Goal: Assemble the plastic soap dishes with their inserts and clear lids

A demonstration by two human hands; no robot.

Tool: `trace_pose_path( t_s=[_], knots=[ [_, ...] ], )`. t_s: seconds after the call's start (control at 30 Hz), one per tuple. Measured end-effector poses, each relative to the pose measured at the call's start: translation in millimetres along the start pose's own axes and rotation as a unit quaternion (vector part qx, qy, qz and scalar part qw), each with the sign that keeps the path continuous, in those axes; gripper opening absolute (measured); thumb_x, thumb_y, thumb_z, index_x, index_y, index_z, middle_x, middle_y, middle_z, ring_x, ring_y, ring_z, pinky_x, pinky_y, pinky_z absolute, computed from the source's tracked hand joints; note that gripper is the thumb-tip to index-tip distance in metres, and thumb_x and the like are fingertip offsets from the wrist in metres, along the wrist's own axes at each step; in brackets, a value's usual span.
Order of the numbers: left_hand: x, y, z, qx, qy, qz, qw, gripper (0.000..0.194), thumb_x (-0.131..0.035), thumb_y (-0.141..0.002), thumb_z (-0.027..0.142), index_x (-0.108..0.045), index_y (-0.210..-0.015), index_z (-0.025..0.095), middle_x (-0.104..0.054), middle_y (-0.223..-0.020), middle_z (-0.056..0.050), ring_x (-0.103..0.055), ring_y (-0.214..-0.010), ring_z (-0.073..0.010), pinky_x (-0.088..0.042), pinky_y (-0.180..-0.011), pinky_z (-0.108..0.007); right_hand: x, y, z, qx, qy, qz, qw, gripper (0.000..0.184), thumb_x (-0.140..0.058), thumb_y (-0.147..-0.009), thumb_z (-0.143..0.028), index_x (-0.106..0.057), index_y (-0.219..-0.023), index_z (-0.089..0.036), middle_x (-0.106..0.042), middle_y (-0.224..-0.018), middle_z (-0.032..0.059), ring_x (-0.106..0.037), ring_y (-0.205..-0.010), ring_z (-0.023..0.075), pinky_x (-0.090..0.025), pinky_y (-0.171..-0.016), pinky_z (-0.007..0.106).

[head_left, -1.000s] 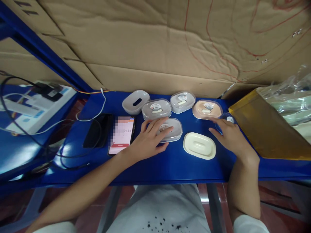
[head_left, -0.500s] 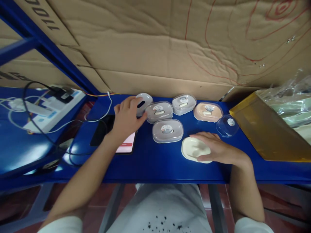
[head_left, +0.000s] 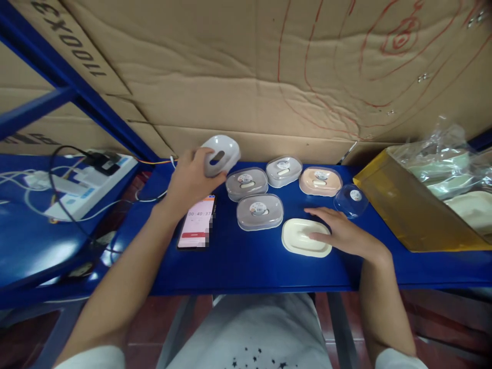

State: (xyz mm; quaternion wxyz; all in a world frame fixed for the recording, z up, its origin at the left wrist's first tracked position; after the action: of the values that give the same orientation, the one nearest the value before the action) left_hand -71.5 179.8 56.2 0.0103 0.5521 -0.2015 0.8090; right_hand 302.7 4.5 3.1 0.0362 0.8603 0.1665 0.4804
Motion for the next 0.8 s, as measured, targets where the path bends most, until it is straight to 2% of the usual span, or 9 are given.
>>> trace_pose_path(
  t_s=[0.07, 0.17, 0.27, 0.3, 0.37, 0.47, 0.53, 0.7, 0.8],
  knots=[
    [8.5, 31.5, 26.1, -0.096, 0.074, -0.001, 0.993, 0.065, -0.074, -0.093, 0.041, -0.051, -0.150, 0.020, -0.056, -0.152, -0.015, -0.051, -0.149, -0.0361, -0.042, -0.126, -0.053, -9.1, 16.7, 3.3, 0.000, -0.022, 0.031, 0.999, 0.074, -0.066, -0.099, -0.067, -0.046, -0.164, -0.036, -0.052, -0.168, 0.0091, -0.046, -0.157, 0.0373, -0.035, -0.130, 0.064],
    [3.1, 82.0, 73.4, -0.218, 0.159, -0.100, 0.958, 0.062, -0.074, -0.094, 0.038, -0.050, -0.150, 0.026, -0.045, -0.166, -0.015, -0.046, -0.155, -0.0353, -0.043, -0.128, -0.055, -26.1, 46.6, 10.2, 0.012, -0.061, 0.119, 0.991, 0.078, -0.066, -0.102, -0.059, -0.033, -0.170, -0.040, -0.041, -0.175, 0.0075, -0.040, -0.161, 0.0344, -0.038, -0.130, 0.061],
    [-21.0, 113.1, 116.0, -0.325, 0.198, -0.171, 0.909, 0.059, -0.073, -0.094, 0.032, -0.052, -0.149, 0.025, -0.039, -0.171, -0.018, -0.044, -0.157, -0.0365, -0.047, -0.125, -0.055, -34.1, 75.3, 18.4, -0.007, -0.078, 0.257, 0.963, 0.080, -0.067, -0.104, -0.051, -0.027, -0.172, -0.038, -0.035, -0.178, 0.0086, -0.038, -0.162, 0.0337, -0.035, -0.132, 0.063],
    [-31.6, 116.7, 126.1, -0.342, 0.205, -0.184, 0.898, 0.059, -0.072, -0.093, 0.030, -0.052, -0.149, 0.023, -0.039, -0.171, -0.019, -0.045, -0.157, -0.0371, -0.048, -0.124, -0.055, -35.3, 82.7, 20.1, -0.013, -0.080, 0.283, 0.956, 0.080, -0.067, -0.104, -0.049, -0.027, -0.172, -0.038, -0.035, -0.178, 0.0088, -0.037, -0.163, 0.0341, -0.034, -0.132, 0.064],
    [-52.7, 116.3, 140.0, -0.362, 0.216, -0.195, 0.886, 0.057, -0.071, -0.092, 0.027, -0.055, -0.147, 0.020, -0.038, -0.171, -0.022, -0.044, -0.157, -0.0392, -0.047, -0.124, -0.057, -37.9, 92.6, 20.9, -0.011, -0.083, 0.288, 0.954, 0.079, -0.067, -0.104, -0.047, -0.028, -0.172, -0.039, -0.033, -0.179, 0.0083, -0.034, -0.164, 0.0347, -0.034, -0.132, 0.065],
    [-77.4, 108.5, 148.1, -0.382, 0.229, -0.205, 0.872, 0.054, -0.071, -0.092, 0.026, -0.058, -0.144, 0.017, -0.034, -0.174, -0.023, -0.036, -0.162, -0.0424, -0.041, -0.129, -0.060, -45.9, 94.9, 18.5, -0.004, -0.074, 0.237, 0.969, 0.083, -0.070, -0.102, -0.048, -0.026, -0.172, -0.041, -0.023, -0.183, 0.0079, -0.026, -0.168, 0.0361, -0.036, -0.131, 0.065],
    [-86.9, 106.4, 147.8, -0.394, 0.230, -0.217, 0.863, 0.053, -0.070, -0.092, 0.025, -0.058, -0.143, 0.014, -0.031, -0.175, -0.025, -0.031, -0.164, -0.0436, -0.037, -0.131, -0.061, -54.5, 90.3, 16.3, -0.004, -0.055, 0.210, 0.976, 0.086, -0.071, -0.102, -0.050, -0.024, -0.173, -0.042, -0.020, -0.184, 0.0084, -0.024, -0.168, 0.0372, -0.037, -0.129, 0.066],
    [-95.9, 117.7, 139.8, -0.411, 0.219, -0.230, 0.854, 0.052, -0.072, -0.096, 0.026, -0.058, -0.145, 0.014, -0.028, -0.177, -0.025, -0.022, -0.167, -0.0441, -0.033, -0.133, -0.062, -75.3, 77.0, 6.4, 0.047, 0.029, 0.229, 0.972, 0.064, -0.067, -0.106, -0.041, -0.044, -0.165, -0.046, -0.032, -0.180, 0.0052, -0.039, -0.162, 0.0369, -0.043, -0.124, 0.067],
    [-98.5, 127.7, 135.7, -0.408, 0.198, -0.217, 0.864, 0.057, -0.075, -0.099, 0.032, -0.054, -0.151, 0.019, -0.026, -0.179, -0.022, -0.021, -0.168, -0.0419, -0.033, -0.133, -0.063, -74.9, 79.4, 2.4, 0.081, 0.061, 0.223, 0.969, 0.061, -0.065, -0.106, -0.038, -0.047, -0.164, -0.046, -0.033, -0.179, 0.0044, -0.041, -0.161, 0.0370, -0.044, -0.124, 0.066]
  ],
)
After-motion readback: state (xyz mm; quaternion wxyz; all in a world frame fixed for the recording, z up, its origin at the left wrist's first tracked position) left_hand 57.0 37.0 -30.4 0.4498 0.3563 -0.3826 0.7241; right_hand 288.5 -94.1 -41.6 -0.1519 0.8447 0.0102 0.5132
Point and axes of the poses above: each hand's wrist, its own y-axis away from the middle knuckle, its own x-axis out of the back of the hand, z = x × y, the point moved 2 cm from there along -y, towards the middle knuckle
